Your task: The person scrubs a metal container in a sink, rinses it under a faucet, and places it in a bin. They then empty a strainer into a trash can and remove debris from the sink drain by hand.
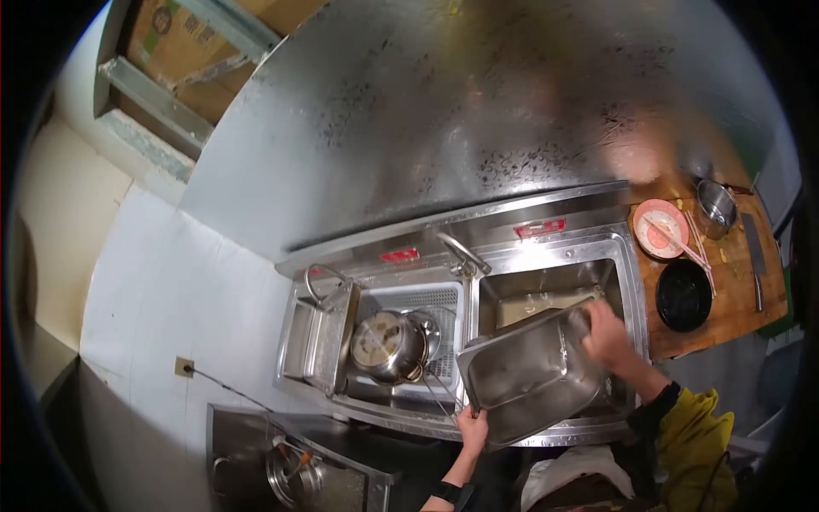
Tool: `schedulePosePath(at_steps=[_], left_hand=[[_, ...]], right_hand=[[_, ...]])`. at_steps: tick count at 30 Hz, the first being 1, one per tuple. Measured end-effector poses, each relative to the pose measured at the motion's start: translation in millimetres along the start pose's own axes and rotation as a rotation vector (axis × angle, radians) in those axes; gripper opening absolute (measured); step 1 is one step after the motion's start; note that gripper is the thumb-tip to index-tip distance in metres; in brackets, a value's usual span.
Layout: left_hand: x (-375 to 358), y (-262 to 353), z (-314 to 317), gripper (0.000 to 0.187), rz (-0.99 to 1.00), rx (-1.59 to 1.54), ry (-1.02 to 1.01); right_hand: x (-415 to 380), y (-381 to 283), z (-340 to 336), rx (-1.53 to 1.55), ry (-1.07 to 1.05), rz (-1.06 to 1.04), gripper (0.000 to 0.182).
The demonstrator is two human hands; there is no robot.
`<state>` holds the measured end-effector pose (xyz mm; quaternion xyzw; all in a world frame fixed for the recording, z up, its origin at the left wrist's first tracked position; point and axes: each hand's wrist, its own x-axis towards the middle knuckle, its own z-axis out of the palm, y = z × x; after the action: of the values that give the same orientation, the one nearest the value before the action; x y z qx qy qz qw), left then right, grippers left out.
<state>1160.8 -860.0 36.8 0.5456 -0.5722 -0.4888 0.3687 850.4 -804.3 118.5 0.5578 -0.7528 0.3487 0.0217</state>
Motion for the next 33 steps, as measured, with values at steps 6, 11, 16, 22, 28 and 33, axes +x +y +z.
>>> schedulePosePath(at_steps=[6, 11, 16, 22, 28, 33], left_hand=[[-24.7, -11.2, 10.0, 0.006, -0.034, 0.001, 0.137], [-32.5, -12.3, 6.7, 0.008, -0.044, -0.043, 0.211], [-35.3, -6.6, 5.2, 0.016, 0.041, 0.085, 0.196], [-34.3, -20.6, 10.5, 0.012, 0.020, 0.019, 0.249], [-32.2, -15.2, 14.1, 0.006, -0.059, -0.135, 0.356], [-28.2, -17.4, 16.1, 0.006, -0.059, -0.141, 0.342]], right_hand=[[-54.6, 22.3, 103.2, -0.301, -0.712, -0.178, 0.033], [-125.5, 15.3, 177.8, -0.225, -0.712, -0.017, 0.038], [-152.8, -13.0, 189.8, 0.099, -0.785, -0.154, 0.045], [-157.3, -99.8, 179.6, 0.730, -0.952, -0.004, 0.045], [-158.1, -102.6, 126.6, 0.183, -0.719, -0.369, 0.043], [-124.7, -33.8, 131.9, 0.031, -0.836, -0.305, 0.044]])
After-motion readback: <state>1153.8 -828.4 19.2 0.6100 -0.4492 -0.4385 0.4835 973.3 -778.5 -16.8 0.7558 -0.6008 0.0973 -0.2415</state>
